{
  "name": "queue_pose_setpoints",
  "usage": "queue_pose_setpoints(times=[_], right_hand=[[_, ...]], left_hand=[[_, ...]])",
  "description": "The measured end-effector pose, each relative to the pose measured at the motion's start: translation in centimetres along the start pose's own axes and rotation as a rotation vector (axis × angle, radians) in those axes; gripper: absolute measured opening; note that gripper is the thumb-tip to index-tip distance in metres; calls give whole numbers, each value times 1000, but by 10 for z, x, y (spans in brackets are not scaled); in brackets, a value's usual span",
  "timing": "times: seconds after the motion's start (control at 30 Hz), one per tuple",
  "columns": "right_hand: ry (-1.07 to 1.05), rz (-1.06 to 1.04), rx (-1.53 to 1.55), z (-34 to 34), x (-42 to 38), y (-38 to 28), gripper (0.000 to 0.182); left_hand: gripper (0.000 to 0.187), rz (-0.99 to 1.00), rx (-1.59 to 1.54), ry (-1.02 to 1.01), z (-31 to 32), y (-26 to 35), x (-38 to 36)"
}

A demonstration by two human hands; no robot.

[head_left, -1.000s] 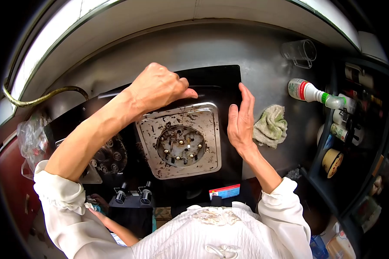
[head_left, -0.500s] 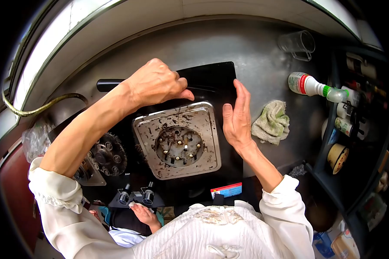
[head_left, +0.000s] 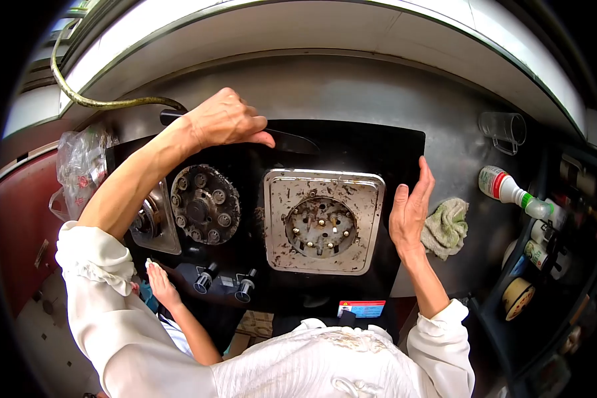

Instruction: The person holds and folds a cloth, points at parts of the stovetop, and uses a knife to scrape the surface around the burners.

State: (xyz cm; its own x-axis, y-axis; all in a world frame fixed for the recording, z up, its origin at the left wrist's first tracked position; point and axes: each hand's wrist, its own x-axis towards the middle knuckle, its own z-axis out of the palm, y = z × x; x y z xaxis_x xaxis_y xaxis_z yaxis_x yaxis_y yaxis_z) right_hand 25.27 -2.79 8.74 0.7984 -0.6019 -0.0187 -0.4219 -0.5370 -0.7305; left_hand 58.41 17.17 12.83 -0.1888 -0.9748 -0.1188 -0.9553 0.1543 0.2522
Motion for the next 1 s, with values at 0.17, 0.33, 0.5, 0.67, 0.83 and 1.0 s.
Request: queue_pose_setpoints(times=[0.17,0.33,0.5,0.67,0.83,1.0], right_hand=[[7,-2,-39,1,0,-1,57],[-6,10,-68,0,0,-4,56],[1,-4,-75,0,1,-4,56],[5,-6,-76,1,1,-4,56],[1,7,-67,1,1,-5,57],[-2,13,-75,1,1,-6,57]], left_hand=[[57,-8,-15,-131,5,6,-37],[57,-109,13,0,1,6,-37],[58,-123,-14,-103,3,18,-41],[57,-116,-42,-89,3,22,-46],[55,-133,41,16,-1,17,-40],[55,-107,-27,-43,5,25,-43]])
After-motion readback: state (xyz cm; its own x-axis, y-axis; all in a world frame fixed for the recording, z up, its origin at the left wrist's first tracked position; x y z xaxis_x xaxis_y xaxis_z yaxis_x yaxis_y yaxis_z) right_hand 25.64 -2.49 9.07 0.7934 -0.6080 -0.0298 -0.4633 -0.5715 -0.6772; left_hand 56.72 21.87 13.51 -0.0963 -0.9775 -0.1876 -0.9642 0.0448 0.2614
